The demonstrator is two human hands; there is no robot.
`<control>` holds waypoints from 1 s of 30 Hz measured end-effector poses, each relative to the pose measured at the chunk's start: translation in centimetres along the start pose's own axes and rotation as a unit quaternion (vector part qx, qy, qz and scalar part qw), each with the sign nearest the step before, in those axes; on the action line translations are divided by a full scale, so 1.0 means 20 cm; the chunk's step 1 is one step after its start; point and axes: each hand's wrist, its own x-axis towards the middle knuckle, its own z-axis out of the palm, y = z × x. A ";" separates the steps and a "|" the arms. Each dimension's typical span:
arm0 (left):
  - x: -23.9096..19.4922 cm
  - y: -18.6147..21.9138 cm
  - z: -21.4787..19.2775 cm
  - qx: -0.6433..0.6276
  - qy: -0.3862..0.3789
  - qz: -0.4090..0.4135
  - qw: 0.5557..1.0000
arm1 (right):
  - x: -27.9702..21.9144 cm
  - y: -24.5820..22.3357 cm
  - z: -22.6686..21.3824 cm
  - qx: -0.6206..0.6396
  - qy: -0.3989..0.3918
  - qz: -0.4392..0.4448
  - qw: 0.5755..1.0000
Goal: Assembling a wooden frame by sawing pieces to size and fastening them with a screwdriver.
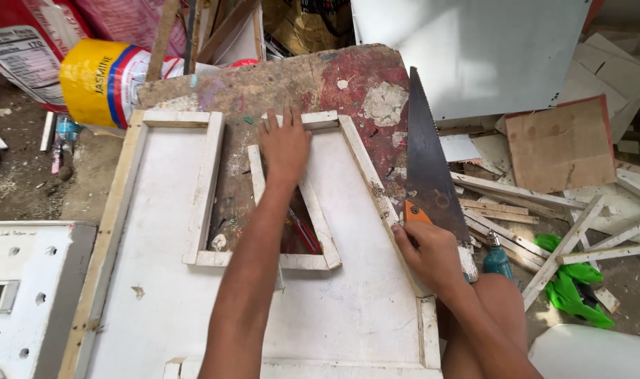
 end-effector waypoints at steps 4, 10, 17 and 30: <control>-0.42 0.19 -0.21 -0.042 -0.066 -0.022 0.997 | -0.01 -0.07 -0.02 -0.069 -0.019 -0.052 0.996; -1.54 0.44 -0.45 -0.383 0.052 0.138 0.912 | -0.04 0.04 -0.02 -0.036 -0.016 -0.088 0.995; -2.19 0.59 -0.42 -0.464 0.161 0.188 0.850 | -0.12 0.00 -0.07 0.068 -0.006 -0.038 0.997; -2.22 0.61 -0.36 -0.438 0.174 0.194 0.861 | -0.26 -0.01 -0.12 -0.010 -0.032 -0.084 0.996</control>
